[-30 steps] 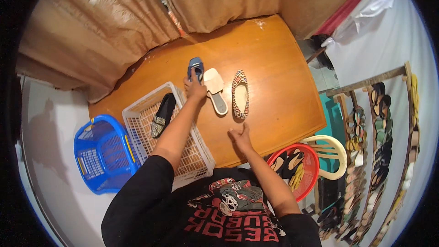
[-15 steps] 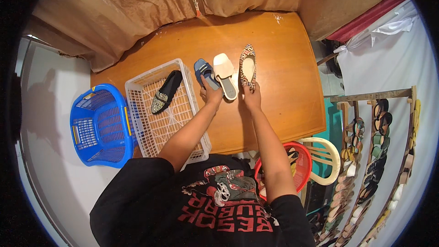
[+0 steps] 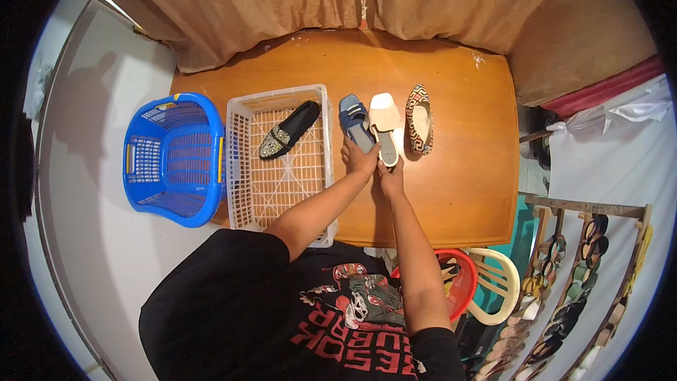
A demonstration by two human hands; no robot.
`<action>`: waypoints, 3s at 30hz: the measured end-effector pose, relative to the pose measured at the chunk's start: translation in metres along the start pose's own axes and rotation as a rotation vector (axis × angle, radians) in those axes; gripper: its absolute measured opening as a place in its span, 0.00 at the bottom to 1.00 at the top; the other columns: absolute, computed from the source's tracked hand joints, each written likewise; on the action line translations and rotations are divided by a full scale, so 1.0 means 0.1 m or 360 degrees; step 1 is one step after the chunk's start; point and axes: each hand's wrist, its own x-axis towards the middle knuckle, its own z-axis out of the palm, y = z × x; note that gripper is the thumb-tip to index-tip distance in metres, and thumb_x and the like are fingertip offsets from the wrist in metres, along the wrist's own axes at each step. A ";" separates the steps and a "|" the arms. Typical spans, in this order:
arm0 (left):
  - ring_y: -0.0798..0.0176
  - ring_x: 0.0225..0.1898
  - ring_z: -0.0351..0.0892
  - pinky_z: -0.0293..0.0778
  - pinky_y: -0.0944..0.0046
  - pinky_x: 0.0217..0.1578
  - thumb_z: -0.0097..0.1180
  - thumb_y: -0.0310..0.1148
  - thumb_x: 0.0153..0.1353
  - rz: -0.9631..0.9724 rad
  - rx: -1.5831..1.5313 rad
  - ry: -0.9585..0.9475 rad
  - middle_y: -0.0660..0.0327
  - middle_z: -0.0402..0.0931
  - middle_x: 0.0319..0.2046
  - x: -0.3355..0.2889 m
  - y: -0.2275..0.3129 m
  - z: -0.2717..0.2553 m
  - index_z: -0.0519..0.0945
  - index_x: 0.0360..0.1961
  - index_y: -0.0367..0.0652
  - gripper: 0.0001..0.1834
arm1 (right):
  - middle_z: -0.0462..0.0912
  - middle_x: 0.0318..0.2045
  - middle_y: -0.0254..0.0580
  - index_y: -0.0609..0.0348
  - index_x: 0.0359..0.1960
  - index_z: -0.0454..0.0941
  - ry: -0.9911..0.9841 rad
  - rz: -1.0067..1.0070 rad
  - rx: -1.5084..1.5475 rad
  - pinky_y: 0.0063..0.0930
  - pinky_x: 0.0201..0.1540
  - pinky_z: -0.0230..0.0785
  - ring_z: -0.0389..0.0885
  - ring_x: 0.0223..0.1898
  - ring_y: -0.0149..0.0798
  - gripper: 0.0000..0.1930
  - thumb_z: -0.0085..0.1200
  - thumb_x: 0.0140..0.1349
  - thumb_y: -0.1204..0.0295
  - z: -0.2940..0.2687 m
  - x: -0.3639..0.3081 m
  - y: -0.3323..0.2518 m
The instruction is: Organize pairs of shoes from a table and a bucket onto a multi-tier shoe rack.
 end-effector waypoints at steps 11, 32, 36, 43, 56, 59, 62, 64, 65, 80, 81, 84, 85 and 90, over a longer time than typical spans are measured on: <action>0.59 0.41 0.81 0.79 0.61 0.39 0.63 0.39 0.61 0.0258 -0.0848 -0.0521 0.53 0.78 0.46 0.20 -0.49 0.41 0.71 0.54 0.31 0.28 | 0.77 0.55 0.46 0.60 0.66 0.63 -0.0181 -0.0255 0.0927 0.33 0.56 0.73 0.77 0.55 0.38 0.32 0.62 0.60 0.72 -0.12 0.08 -0.16; 0.55 0.53 0.76 0.76 0.57 0.50 0.45 0.43 0.66 -0.0635 -0.0595 -0.1504 0.53 0.74 0.52 -1.71 -1.22 -0.26 0.72 0.54 0.36 0.23 | 0.83 0.48 0.54 0.58 0.62 0.69 0.0070 -0.0636 -0.0202 0.38 0.56 0.72 0.81 0.52 0.50 0.35 0.67 0.55 0.59 -0.96 -2.22 0.86; 0.65 0.48 0.74 0.68 0.58 0.51 0.52 0.46 0.65 -0.0054 -0.0141 -0.1477 0.64 0.75 0.49 -2.40 -1.58 -0.40 0.73 0.56 0.45 0.23 | 0.84 0.47 0.51 0.56 0.59 0.73 0.0467 -0.0549 -0.0119 0.38 0.53 0.74 0.83 0.49 0.49 0.34 0.67 0.53 0.52 -1.20 -3.19 1.12; 0.58 0.47 0.76 0.74 0.62 0.46 0.65 0.39 0.60 0.0632 0.0219 -0.1730 0.49 0.72 0.49 -3.20 -2.12 -0.29 0.61 0.57 0.30 0.34 | 0.86 0.42 0.49 0.59 0.53 0.78 0.1068 -0.0336 0.0180 0.35 0.49 0.74 0.85 0.47 0.43 0.27 0.67 0.55 0.57 -1.16 -4.49 1.73; 0.54 0.47 0.82 0.80 0.51 0.46 0.53 0.29 0.67 0.0393 0.1167 -0.2312 0.49 0.76 0.51 -3.15 -1.98 0.71 0.64 0.62 0.32 0.25 | 0.81 0.23 0.35 0.62 0.46 0.78 0.1453 0.0113 0.0418 0.22 0.18 0.66 0.74 0.16 0.26 0.18 0.63 0.61 0.62 -1.28 -4.56 2.51; 0.52 0.49 0.81 0.79 0.49 0.48 0.49 0.28 0.68 -0.0176 0.0719 -0.2425 0.48 0.76 0.52 -3.03 -1.85 0.99 0.64 0.63 0.33 0.23 | 0.79 0.21 0.34 0.61 0.45 0.78 0.1427 0.0106 0.0501 0.21 0.17 0.66 0.73 0.16 0.25 0.16 0.61 0.64 0.62 -1.47 -4.35 2.43; 0.50 0.49 0.81 0.79 0.48 0.49 0.48 0.26 0.67 -0.0210 0.0735 -0.2436 0.47 0.75 0.52 -3.03 -1.77 1.25 0.58 0.66 0.34 0.28 | 0.77 0.20 0.33 0.60 0.44 0.78 0.1320 0.0207 0.0644 0.21 0.18 0.66 0.73 0.16 0.25 0.17 0.60 0.64 0.59 -1.68 -4.06 2.39; 0.49 0.47 0.82 0.80 0.50 0.47 0.50 0.26 0.65 -0.0266 0.0719 -0.2385 0.48 0.76 0.51 -3.07 -1.81 1.42 0.56 0.67 0.34 0.31 | 0.80 0.25 0.39 0.61 0.45 0.77 0.1175 0.0426 0.0682 0.26 0.26 0.73 0.79 0.23 0.30 0.18 0.60 0.64 0.59 -1.85 -3.86 2.55; 0.48 0.51 0.79 0.78 0.49 0.49 0.52 0.26 0.63 -0.0153 0.0989 -0.2293 0.46 0.73 0.55 -3.12 -1.89 1.52 0.50 0.70 0.35 0.37 | 0.80 0.25 0.39 0.61 0.45 0.77 0.1218 0.0470 0.0717 0.26 0.26 0.73 0.79 0.23 0.30 0.18 0.60 0.64 0.59 -1.84 -3.78 2.74; 0.45 0.66 0.63 0.63 0.58 0.63 0.60 0.39 0.57 0.0545 0.1198 -0.2323 0.37 0.51 0.69 -2.74 -2.19 2.20 0.48 0.73 0.32 0.49 | 0.76 0.56 0.55 0.54 0.70 0.54 0.1402 0.0685 0.0702 0.37 0.60 0.66 0.76 0.58 0.48 0.33 0.55 0.65 0.68 -1.85 -3.06 2.53; 0.46 0.66 0.63 0.63 0.59 0.63 0.60 0.38 0.58 0.0447 0.1122 -0.2363 0.38 0.53 0.69 -2.73 -2.17 2.24 0.48 0.72 0.30 0.48 | 0.77 0.55 0.55 0.54 0.70 0.55 0.1399 0.0609 0.0652 0.37 0.59 0.67 0.77 0.56 0.48 0.34 0.55 0.64 0.70 -1.82 -3.07 2.50; 0.51 0.63 0.68 0.65 0.61 0.61 0.55 0.35 0.61 0.0130 0.1212 -0.2607 0.42 0.65 0.64 -3.03 -1.84 2.16 0.47 0.72 0.28 0.45 | 0.80 0.46 0.46 0.55 0.68 0.59 0.1469 0.0568 0.0629 0.34 0.54 0.70 0.80 0.48 0.42 0.31 0.56 0.63 0.74 -1.70 -3.22 2.76; 0.50 0.62 0.69 0.66 0.59 0.60 0.55 0.35 0.61 0.0106 0.1266 -0.2534 0.43 0.66 0.64 -3.02 -1.79 2.17 0.47 0.72 0.31 0.44 | 0.81 0.46 0.45 0.55 0.66 0.63 0.1535 0.0566 0.0529 0.34 0.53 0.71 0.80 0.47 0.40 0.28 0.55 0.63 0.74 -1.65 -3.25 2.78; 0.53 0.56 0.74 0.70 0.46 0.50 0.53 0.41 0.61 0.0109 0.1629 -0.2348 0.51 0.72 0.58 -2.74 -1.64 2.28 0.50 0.73 0.47 0.42 | 0.83 0.43 0.45 0.58 0.56 0.74 0.1324 0.0500 0.0353 0.30 0.50 0.72 0.81 0.45 0.38 0.17 0.54 0.65 0.72 -1.60 -3.56 2.63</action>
